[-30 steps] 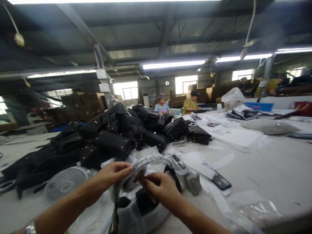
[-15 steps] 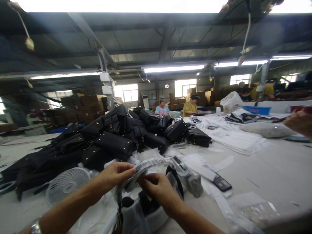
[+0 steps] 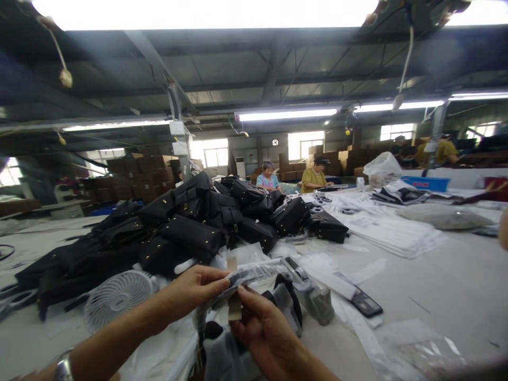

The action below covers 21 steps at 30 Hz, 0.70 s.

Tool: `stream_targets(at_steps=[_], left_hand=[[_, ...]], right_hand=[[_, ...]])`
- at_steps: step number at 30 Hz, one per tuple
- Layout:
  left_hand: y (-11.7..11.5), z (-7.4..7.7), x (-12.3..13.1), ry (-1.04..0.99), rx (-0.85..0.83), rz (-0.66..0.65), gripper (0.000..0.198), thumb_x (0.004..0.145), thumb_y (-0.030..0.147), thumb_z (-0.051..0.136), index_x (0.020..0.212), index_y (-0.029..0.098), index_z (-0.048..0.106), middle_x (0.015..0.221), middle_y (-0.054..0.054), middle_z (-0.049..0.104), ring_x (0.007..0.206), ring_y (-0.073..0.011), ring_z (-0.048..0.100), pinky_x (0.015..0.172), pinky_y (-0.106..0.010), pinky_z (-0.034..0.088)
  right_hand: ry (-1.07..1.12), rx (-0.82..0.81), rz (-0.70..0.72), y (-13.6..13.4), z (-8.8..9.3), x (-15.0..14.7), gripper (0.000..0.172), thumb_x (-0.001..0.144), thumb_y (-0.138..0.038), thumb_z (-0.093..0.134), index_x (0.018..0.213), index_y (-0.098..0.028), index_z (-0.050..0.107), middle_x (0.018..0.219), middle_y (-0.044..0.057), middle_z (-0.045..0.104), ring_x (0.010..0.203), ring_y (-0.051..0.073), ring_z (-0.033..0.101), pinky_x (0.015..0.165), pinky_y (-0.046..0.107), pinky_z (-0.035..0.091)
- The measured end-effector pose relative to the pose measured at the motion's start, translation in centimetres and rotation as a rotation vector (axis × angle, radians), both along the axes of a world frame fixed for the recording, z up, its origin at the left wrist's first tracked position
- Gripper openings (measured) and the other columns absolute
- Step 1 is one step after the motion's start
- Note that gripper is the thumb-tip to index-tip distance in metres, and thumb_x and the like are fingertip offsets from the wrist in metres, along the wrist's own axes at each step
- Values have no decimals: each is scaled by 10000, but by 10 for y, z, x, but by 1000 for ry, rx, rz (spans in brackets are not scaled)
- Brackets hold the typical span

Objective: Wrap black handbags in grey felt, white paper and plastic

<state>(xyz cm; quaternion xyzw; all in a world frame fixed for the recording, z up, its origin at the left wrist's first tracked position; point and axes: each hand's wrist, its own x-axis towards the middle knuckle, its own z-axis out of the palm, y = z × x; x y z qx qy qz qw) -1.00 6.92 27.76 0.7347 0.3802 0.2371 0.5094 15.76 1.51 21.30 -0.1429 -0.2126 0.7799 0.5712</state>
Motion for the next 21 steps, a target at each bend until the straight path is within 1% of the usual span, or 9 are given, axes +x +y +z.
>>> stream_targets(at_steps=[2,6,8,10,11,13,16,19,21], left_hand=[[-2,0,1,23,33,-12,466,857,524,642,1210,223,687,977,-19,751,988,-231,664,827,-249,492],[-5,3,2,64,94,-1,434,878,509,616,1197,227,696,969,-22,746,1012,-239,653,845,-257,491],[-4,2,1,74,135,38,413,854,510,645,1130,217,734,986,-41,734,1015,-253,649,857,-274,496],[0,-2,-1,66,164,88,403,823,517,677,1056,198,762,1057,-68,702,1019,-261,645,860,-285,502],[2,-4,-2,54,167,115,417,809,522,692,1056,194,759,1101,-79,679,1007,-258,648,850,-291,509],[7,-11,-5,22,146,176,514,777,539,720,1163,200,699,1165,-94,643,920,-234,670,792,-305,533],[11,-19,-6,-46,77,254,769,735,559,755,1366,207,493,1155,-119,649,807,-208,685,714,-316,548],[7,-21,-3,-121,10,270,905,735,548,766,1456,207,339,1112,-118,682,931,-245,691,800,-334,542],[2,-19,0,-177,-50,292,947,725,518,789,1481,225,299,1138,-109,689,1025,-263,677,874,-347,524]], right_hand=[[-22,9,-9,-1,0,-2,317,744,-278,827,1022,-158,731,1085,79,713,952,169,639,805,240,496],[-54,29,-13,0,-1,-3,360,744,-328,836,1046,-163,729,1092,82,711,947,168,640,779,226,491],[-78,22,-10,0,0,-3,387,725,-340,851,1047,-161,731,1065,79,714,911,155,638,746,210,487],[-103,4,-12,0,2,-2,410,701,-350,868,1039,-160,736,1042,74,713,878,141,630,717,194,483],[-119,-8,-13,1,3,-1,417,690,-356,875,1031,-160,738,1038,72,711,864,135,625,706,189,481],[-149,-37,-17,2,5,0,426,673,-375,882,1014,-161,743,1033,67,707,847,130,616,695,186,478],[-191,-24,-7,6,2,1,439,687,-401,870,1026,-155,741,1013,70,707,829,128,609,683,182,461],[-192,113,4,12,-1,1,402,766,-408,815,1053,-138,733,979,81,712,787,125,605,673,188,444],[-185,184,-3,13,0,1,366,801,-396,788,1049,-132,736,962,83,718,772,128,610,697,203,452]])
